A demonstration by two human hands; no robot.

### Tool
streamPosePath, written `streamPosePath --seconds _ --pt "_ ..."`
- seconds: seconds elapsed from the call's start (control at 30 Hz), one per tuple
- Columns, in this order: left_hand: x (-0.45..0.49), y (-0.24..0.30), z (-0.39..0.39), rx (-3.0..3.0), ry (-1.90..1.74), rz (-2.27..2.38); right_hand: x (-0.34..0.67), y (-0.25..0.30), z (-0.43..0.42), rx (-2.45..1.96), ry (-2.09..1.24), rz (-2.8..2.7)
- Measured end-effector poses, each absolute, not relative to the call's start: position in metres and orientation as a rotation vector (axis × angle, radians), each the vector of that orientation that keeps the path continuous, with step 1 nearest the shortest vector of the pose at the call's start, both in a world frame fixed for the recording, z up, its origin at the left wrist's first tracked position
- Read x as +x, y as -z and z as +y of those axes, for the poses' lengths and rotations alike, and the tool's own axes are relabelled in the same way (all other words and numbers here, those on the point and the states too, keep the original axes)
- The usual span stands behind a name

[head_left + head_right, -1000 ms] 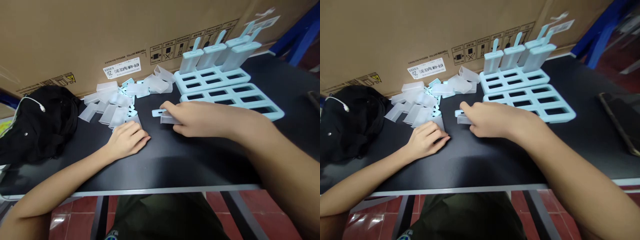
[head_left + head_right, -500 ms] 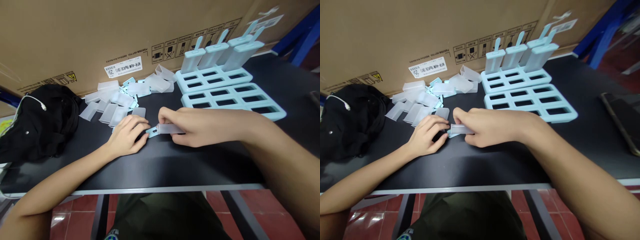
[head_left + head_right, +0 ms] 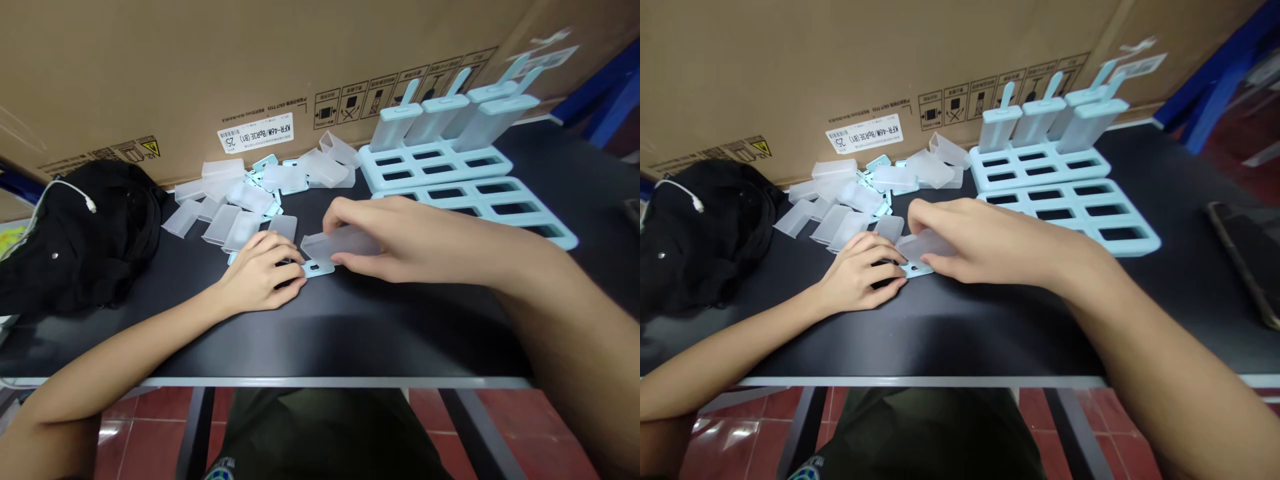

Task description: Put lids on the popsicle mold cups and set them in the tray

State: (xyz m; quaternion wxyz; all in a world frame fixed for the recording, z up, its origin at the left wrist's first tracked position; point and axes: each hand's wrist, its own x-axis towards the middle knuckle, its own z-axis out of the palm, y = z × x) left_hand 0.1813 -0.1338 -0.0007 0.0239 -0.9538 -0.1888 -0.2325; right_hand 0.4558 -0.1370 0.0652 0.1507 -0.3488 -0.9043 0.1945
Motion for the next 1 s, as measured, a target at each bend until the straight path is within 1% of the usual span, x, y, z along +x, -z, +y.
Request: streamPosePath --seconds 0.3,1.0 --pt "0.18 0.002 -0.135 -2.963 0.791 -0.744 0.452 -0.062 -0.137 -0.986 -0.592 -2.65" --pt "0.176 0.008 -0.134 -2.983 0.773 -0.819 0.432 -0.062 -0.144 -1.106 -0.494 -2.758"
